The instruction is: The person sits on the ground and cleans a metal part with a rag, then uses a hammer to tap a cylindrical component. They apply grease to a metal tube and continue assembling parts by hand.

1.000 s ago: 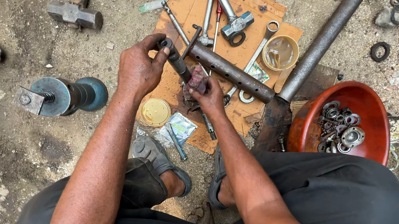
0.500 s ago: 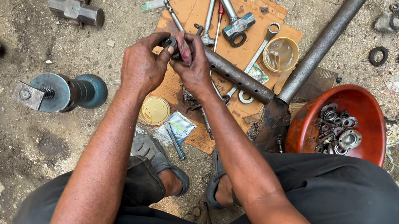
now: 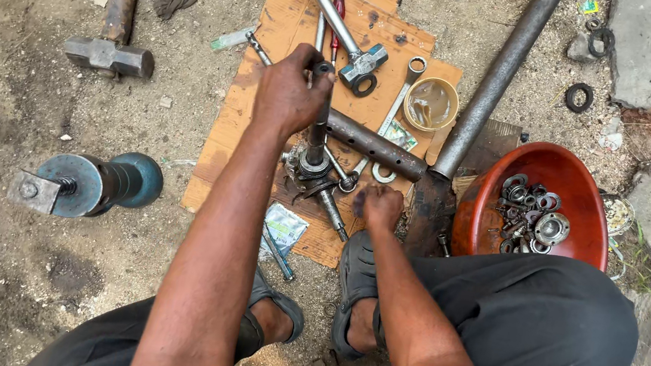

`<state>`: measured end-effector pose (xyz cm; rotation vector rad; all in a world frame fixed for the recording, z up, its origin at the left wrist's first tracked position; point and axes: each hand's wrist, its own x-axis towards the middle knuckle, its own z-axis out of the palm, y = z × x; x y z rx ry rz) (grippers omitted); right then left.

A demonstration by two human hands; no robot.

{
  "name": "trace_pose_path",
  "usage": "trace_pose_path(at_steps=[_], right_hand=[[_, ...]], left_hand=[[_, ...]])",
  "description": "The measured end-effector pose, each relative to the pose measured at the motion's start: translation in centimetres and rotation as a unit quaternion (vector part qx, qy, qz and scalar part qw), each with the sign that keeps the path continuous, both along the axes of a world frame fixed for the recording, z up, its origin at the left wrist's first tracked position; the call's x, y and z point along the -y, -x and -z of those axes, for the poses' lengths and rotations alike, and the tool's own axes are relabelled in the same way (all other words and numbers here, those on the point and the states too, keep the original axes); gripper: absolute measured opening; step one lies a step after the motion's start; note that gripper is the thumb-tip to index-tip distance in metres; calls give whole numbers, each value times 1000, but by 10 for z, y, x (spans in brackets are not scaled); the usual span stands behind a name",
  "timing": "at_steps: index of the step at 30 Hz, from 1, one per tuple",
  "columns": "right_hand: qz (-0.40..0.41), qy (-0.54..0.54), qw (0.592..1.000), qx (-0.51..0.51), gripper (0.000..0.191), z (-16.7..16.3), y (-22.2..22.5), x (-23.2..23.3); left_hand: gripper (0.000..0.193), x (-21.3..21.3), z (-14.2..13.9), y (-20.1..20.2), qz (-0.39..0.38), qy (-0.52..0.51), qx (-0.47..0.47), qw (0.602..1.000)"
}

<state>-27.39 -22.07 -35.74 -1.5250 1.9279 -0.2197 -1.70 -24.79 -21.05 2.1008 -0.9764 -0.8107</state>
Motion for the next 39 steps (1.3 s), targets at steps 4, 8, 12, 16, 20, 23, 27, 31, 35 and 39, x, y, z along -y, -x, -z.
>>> trace_pose_path(at_steps=[4,8,12,16,20,23,27,31,35,39], right_hand=[[-43,61,997,-2,32,4,3,0],[-52,-44,998,-1,36,-3,-5,13],[72,53,993,70,20,-7,-10,23],[111,34,988,97,20,-12,-14,27],[139,-36,952,269,47,-19,-23,36],[50,-164,937,304,88,-19,-38,53],[-73,-103,960,252,91,-20,-54,66],[-12,-155,945,289,87,-22,-51,70],[-9,-180,954,239,79,-24,-48,66],[10,-146,930,336,62,-25,-55,54]], left_hand=[[39,45,3,23,15,24,6,1000],[40,83,6,41,27,-29,10,999],[39,111,10,47,49,-51,1,997],[41,124,15,49,64,-86,-2,994],[43,132,18,54,94,-88,25,991],[45,138,23,57,115,-98,5,988],[58,127,33,53,87,-37,-12,995],[53,70,56,43,-56,-50,-72,995],[67,-2,77,58,-96,-148,-157,972],[64,-32,91,90,-180,-145,-454,861]])
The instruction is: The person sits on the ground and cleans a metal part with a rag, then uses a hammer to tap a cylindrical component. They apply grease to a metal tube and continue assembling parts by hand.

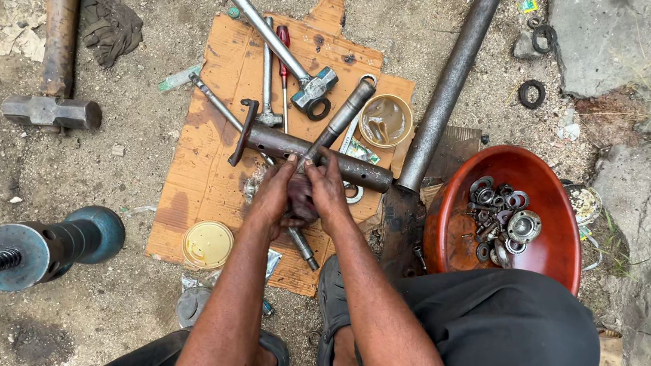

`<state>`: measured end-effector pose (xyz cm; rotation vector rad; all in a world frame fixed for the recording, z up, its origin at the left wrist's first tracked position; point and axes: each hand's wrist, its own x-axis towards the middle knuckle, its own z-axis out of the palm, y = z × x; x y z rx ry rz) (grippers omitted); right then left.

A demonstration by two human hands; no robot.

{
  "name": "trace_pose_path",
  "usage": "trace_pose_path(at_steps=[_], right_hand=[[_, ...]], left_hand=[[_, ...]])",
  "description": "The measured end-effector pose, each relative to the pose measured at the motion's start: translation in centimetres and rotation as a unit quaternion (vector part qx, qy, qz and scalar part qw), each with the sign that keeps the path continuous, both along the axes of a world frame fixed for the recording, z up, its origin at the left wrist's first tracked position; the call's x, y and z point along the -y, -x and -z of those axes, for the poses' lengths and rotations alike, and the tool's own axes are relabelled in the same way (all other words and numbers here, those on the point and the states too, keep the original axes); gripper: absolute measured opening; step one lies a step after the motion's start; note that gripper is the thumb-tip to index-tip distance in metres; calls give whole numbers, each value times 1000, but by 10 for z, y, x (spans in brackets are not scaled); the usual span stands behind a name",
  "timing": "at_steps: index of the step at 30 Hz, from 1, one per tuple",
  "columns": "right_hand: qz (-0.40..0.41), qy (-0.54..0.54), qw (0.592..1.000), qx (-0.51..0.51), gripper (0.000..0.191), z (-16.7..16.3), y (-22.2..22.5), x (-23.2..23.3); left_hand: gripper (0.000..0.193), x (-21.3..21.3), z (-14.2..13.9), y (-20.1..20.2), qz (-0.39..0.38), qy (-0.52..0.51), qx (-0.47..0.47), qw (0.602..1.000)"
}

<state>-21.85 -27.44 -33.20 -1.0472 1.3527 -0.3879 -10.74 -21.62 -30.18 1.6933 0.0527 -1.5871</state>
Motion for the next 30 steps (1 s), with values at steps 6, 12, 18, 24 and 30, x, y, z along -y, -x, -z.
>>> trace_pose_path(at_steps=[6,12,18,24,30], right_hand=[[39,31,998,38,32,-13,-6,-3],[362,48,928,-80,18,-19,25,46],[347,44,913,-208,27,-14,34,109],[411,29,904,-113,25,-13,46,123],[462,150,874,21,24,-53,52,140]], left_hand=[[28,-5,18,17,-196,61,-67,976],[8,-37,27,-10,-268,144,-72,950],[13,-75,14,-53,-335,117,-59,933],[21,-86,0,-67,-332,159,-59,928],[20,-90,-52,-84,-239,218,52,945]])
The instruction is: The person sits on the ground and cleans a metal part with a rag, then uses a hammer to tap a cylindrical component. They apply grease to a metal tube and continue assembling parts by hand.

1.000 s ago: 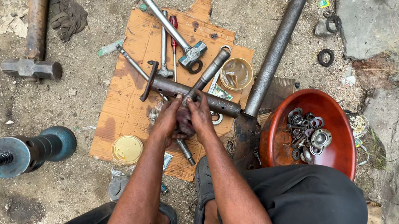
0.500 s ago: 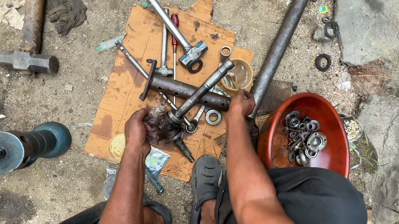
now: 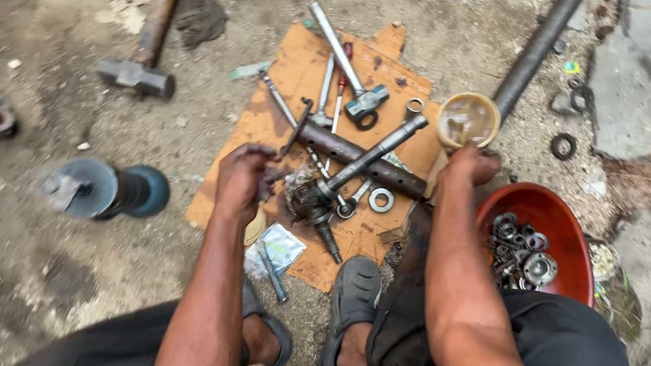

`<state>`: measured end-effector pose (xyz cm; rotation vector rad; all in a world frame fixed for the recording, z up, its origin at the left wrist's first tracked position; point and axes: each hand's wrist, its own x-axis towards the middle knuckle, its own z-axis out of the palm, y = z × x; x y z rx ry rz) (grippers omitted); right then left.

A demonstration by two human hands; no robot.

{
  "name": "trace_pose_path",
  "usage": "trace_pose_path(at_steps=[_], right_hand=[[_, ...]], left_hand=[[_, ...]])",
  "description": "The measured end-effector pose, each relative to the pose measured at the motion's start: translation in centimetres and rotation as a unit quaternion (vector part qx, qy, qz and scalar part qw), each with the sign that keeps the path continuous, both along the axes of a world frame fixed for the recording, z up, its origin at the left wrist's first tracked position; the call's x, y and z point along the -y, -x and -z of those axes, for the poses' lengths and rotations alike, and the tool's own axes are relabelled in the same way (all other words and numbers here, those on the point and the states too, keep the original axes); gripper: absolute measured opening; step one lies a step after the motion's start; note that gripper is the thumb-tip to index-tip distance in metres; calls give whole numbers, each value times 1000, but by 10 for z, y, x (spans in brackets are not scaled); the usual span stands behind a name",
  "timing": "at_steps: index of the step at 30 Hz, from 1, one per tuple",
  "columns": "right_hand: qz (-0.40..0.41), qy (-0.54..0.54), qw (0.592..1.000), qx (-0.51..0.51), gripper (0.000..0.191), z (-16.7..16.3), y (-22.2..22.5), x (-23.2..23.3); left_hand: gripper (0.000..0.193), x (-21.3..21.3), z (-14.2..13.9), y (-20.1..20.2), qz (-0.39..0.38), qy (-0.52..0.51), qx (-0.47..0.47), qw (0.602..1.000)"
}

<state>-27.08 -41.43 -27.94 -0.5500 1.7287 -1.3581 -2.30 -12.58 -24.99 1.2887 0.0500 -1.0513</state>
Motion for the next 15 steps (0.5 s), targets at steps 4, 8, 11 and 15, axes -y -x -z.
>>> trace_pose_path(at_steps=[4,8,11,15], right_hand=[[-112,114,987,6,19,-78,-21,-13],[-263,174,943,110,13,-178,-44,-68],[-396,214,874,184,19,-246,-52,-126],[-499,214,818,190,21,-312,-53,-207]], left_hand=[[53,-4,-72,-13,77,-55,122,988],[53,-22,-149,-16,103,-59,289,950],[62,-53,-196,-9,47,122,348,928],[49,-103,-251,11,-8,63,326,943]])
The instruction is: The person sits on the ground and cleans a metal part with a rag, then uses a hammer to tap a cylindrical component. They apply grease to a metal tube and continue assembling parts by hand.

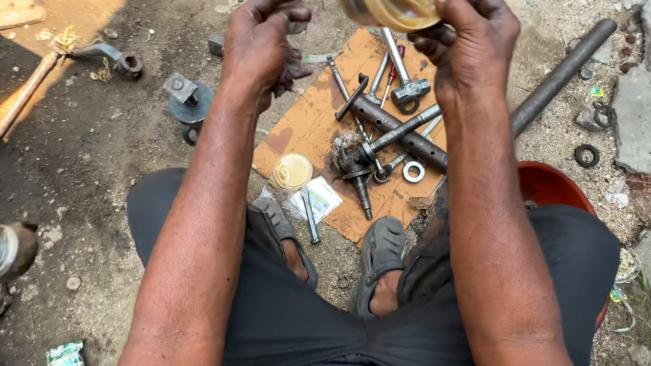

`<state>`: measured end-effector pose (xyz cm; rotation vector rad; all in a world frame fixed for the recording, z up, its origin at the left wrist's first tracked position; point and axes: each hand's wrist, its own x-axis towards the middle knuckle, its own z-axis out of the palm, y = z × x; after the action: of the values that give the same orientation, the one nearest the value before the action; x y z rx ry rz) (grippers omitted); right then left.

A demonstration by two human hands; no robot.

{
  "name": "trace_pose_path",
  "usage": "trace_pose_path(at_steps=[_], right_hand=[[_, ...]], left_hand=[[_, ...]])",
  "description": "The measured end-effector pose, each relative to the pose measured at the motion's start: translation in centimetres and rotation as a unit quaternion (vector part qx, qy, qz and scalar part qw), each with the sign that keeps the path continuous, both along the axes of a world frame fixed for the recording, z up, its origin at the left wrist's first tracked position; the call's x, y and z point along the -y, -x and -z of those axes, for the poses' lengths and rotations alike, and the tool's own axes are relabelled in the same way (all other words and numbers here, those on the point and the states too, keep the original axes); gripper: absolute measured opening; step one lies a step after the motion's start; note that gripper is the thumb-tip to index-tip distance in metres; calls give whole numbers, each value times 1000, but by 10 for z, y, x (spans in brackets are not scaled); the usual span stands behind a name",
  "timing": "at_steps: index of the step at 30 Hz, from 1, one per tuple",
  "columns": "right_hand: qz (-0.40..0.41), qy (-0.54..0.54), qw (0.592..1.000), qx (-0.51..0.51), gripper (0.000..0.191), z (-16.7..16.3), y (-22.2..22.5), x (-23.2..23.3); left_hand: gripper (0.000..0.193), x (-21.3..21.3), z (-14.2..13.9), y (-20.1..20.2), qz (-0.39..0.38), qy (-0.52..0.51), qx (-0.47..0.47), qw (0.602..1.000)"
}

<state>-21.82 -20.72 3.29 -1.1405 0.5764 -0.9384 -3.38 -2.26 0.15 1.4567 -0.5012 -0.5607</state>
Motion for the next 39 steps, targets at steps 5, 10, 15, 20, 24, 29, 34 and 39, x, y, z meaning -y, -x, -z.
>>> trace_pose_path(at_steps=[5,10,15,20,24,29,34,39], right_hand=[[-122,61,991,-5,16,-41,-1,-64],[-231,70,970,9,13,-67,1,-107],[-366,95,926,-8,18,-82,-27,-152],[-462,112,880,5,24,-91,-63,-202],[-515,145,845,21,33,-106,-61,-241],[-468,569,676,7,62,-124,-42,-289],[-415,714,562,39,88,-109,-57,-366],[-459,671,582,27,97,-61,-49,-425]], left_hand=[[87,-79,-54,28,-14,-12,-47,999],[112,-138,-80,49,-1,-8,78,997],[109,-211,-88,67,-109,-101,66,987],[106,-279,-108,79,-175,-111,32,978],[94,-323,-117,92,-281,-98,83,951],[89,-388,-102,120,-368,-22,88,925],[78,-444,-91,143,-393,58,107,912],[77,-476,-69,186,-469,43,136,872]])
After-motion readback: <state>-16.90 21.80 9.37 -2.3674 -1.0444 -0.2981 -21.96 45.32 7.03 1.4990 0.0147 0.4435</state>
